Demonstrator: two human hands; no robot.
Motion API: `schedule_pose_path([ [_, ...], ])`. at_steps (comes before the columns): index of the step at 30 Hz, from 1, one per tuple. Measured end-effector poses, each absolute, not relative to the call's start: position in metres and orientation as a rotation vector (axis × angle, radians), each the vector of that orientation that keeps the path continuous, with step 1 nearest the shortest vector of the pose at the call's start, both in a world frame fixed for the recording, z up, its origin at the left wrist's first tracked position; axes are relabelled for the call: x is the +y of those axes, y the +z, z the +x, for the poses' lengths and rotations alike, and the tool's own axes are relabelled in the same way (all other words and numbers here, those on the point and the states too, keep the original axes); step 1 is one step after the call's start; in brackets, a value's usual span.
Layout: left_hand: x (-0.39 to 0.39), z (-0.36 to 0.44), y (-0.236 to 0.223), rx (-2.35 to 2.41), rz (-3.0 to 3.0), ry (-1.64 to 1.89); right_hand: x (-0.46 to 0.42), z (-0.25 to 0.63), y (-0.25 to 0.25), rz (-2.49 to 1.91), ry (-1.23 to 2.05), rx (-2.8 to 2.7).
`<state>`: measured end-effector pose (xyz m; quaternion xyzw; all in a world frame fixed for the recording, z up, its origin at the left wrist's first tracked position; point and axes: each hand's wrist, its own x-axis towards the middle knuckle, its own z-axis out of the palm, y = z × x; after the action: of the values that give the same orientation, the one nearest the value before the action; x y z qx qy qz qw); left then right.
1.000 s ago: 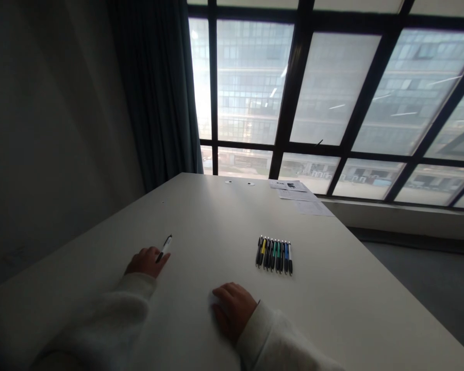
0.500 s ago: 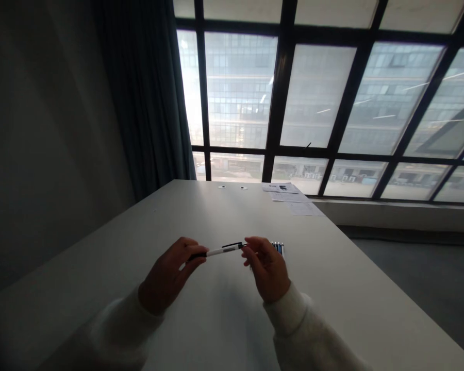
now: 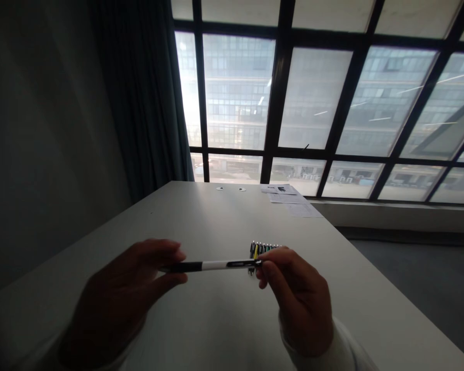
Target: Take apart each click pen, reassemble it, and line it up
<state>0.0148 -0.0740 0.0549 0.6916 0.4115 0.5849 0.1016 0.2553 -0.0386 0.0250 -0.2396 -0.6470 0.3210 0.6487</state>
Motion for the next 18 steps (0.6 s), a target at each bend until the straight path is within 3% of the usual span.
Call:
schedule_pose_path([
  [18,-0.087,0.021,0.061,1.071,1.625,2.038,-0.056,0.260,0.041,-0.553,0.616,-1.438],
])
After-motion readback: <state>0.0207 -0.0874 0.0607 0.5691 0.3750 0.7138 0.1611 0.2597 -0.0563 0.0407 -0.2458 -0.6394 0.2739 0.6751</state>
